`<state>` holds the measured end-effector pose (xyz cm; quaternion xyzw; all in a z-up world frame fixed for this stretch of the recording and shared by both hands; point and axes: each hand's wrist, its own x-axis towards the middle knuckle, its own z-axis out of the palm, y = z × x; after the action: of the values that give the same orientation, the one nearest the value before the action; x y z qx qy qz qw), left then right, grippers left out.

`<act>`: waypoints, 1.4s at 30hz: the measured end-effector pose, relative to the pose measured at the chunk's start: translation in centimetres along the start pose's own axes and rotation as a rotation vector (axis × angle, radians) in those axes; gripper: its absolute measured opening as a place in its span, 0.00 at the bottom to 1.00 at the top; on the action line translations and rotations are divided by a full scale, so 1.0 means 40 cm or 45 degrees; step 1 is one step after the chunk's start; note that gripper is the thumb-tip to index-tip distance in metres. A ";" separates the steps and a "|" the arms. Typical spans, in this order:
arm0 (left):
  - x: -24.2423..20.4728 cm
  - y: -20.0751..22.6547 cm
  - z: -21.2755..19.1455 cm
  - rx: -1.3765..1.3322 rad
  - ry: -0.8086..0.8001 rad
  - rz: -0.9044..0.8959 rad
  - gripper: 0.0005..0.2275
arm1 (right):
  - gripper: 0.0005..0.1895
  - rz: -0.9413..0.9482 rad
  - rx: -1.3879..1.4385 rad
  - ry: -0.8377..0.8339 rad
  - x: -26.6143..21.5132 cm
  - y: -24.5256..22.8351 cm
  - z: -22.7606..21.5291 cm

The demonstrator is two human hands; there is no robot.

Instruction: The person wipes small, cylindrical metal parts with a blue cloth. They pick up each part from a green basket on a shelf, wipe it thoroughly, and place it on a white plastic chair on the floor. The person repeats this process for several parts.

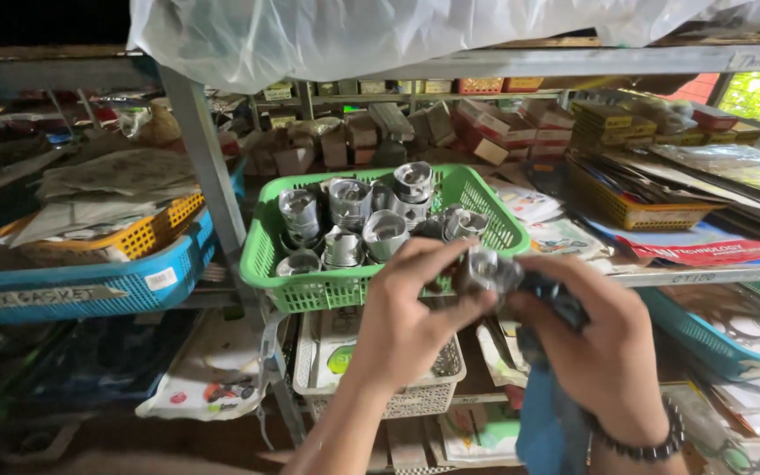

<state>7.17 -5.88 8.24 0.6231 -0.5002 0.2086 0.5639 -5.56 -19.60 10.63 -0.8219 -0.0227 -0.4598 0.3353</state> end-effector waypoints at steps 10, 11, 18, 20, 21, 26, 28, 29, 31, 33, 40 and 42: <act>0.192 -0.042 0.044 0.526 0.084 -0.078 0.21 | 0.20 -0.122 -0.317 0.071 0.187 0.101 0.048; 0.212 -0.044 0.052 0.587 -0.018 -0.251 0.18 | 0.19 -0.138 -0.422 0.057 0.202 0.115 0.054; 0.276 -0.121 0.092 0.870 -0.269 -0.515 0.11 | 0.20 -0.045 -0.718 -0.166 0.289 0.217 0.091; 0.271 -0.131 0.093 0.871 -0.296 -0.522 0.10 | 0.18 -0.073 -0.701 -0.181 0.289 0.220 0.090; 0.270 -0.137 0.093 0.875 -0.318 -0.526 0.09 | 0.16 -0.105 -0.683 -0.194 0.291 0.221 0.090; 0.267 -0.153 0.096 0.970 -0.321 -0.507 0.05 | 0.16 -0.146 -0.648 -0.170 0.290 0.242 0.109; 0.264 -0.154 0.094 1.012 -0.286 -0.460 0.04 | 0.18 -0.159 -0.617 -0.158 0.289 0.238 0.114; 0.263 -0.147 0.092 1.046 -0.300 -0.444 0.03 | 0.17 -0.162 -0.620 -0.166 0.289 0.235 0.114; 0.264 -0.147 0.092 1.079 -0.309 -0.421 0.03 | 0.17 -0.170 -0.627 -0.169 0.291 0.229 0.114; 0.258 -0.163 0.098 1.122 -0.219 -0.332 0.02 | 0.13 -0.087 -0.505 -0.125 0.288 0.225 0.116; 0.252 -0.147 0.075 1.102 -0.302 -0.402 0.03 | 0.19 -0.110 -0.655 -0.151 0.280 0.210 0.119; 0.245 -0.151 0.073 1.069 -0.238 -0.380 0.04 | 0.20 -0.134 -0.589 -0.109 0.271 0.186 0.112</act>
<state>15.51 -13.17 12.50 0.8793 -0.3258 0.2526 0.2386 6.55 -25.73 13.47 -0.8933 0.0263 -0.4345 0.1123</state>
